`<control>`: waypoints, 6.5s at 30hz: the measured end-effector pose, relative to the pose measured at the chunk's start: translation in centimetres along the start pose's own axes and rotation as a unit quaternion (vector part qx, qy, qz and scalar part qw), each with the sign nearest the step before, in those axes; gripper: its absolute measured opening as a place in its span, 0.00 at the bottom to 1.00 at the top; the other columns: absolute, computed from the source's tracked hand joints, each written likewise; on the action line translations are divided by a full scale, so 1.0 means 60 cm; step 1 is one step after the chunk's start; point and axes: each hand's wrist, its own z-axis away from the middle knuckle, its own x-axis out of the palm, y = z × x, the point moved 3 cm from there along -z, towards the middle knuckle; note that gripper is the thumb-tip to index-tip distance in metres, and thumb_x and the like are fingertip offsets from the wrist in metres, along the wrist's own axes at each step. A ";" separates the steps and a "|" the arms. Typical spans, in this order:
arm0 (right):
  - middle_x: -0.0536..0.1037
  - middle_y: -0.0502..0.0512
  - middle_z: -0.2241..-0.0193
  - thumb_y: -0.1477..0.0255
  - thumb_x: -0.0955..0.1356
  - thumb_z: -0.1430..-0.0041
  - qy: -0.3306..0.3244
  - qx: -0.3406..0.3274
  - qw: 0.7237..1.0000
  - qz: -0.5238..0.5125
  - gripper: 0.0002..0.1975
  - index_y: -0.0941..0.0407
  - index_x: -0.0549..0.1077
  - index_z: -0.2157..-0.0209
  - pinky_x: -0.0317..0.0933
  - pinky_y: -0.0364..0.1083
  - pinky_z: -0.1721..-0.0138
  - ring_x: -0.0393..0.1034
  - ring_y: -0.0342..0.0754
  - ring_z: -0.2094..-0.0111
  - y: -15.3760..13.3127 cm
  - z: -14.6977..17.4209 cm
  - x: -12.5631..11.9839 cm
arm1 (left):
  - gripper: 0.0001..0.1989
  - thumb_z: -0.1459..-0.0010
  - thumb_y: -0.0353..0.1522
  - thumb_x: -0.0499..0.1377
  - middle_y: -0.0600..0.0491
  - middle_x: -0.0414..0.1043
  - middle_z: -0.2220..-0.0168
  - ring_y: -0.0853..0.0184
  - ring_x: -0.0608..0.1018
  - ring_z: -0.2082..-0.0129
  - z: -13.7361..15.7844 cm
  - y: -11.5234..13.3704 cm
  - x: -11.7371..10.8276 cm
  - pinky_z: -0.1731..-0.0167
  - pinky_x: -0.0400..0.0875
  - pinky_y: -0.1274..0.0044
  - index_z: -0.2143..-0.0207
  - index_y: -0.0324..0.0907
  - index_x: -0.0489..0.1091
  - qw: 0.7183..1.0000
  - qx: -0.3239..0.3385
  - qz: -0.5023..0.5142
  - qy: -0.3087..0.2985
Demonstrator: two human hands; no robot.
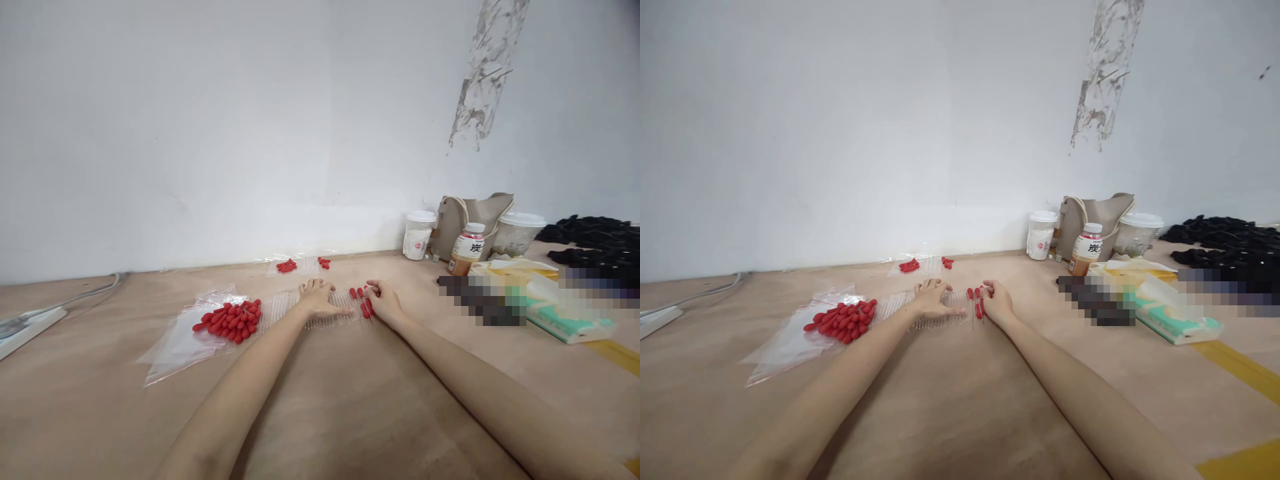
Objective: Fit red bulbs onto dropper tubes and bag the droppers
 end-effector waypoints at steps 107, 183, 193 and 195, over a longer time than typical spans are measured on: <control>0.71 0.54 0.73 0.71 0.61 0.42 -0.221 -0.427 0.867 0.132 0.09 0.57 0.72 0.69 0.54 0.45 0.65 0.62 0.44 0.69 -0.203 0.215 0.042 | 0.12 0.41 0.26 0.47 0.50 0.73 0.71 0.65 0.73 0.70 0.271 -0.053 -0.031 0.68 0.62 0.73 0.60 0.39 0.68 0.936 0.290 0.033 0.198; 0.71 0.52 0.83 0.61 0.67 0.59 -0.117 0.110 0.961 0.223 0.14 0.58 0.69 0.83 0.51 0.40 0.80 0.64 0.43 0.79 -0.077 0.020 -0.060 | 0.08 0.43 0.32 0.51 0.51 0.68 0.64 0.66 0.70 0.63 0.268 -0.051 -0.034 0.61 0.65 0.74 0.63 0.42 0.68 0.965 0.167 0.160 0.126; 0.65 0.49 0.89 0.68 0.66 0.62 -0.087 0.179 0.974 0.111 0.09 0.59 0.68 0.87 0.50 0.40 0.83 0.59 0.40 0.85 -0.074 0.025 -0.054 | 0.08 0.43 0.32 0.51 0.51 0.68 0.63 0.66 0.70 0.62 0.268 -0.052 -0.034 0.62 0.65 0.74 0.63 0.42 0.68 0.966 0.163 0.153 0.128; 0.67 0.50 0.87 0.68 0.65 0.60 -0.075 0.188 0.974 0.099 0.10 0.59 0.69 0.86 0.51 0.40 0.83 0.59 0.40 0.84 -0.070 0.021 -0.056 | 0.09 0.43 0.32 0.51 0.51 0.68 0.63 0.65 0.70 0.62 0.268 -0.053 -0.033 0.62 0.65 0.74 0.63 0.42 0.68 0.965 0.165 0.157 0.130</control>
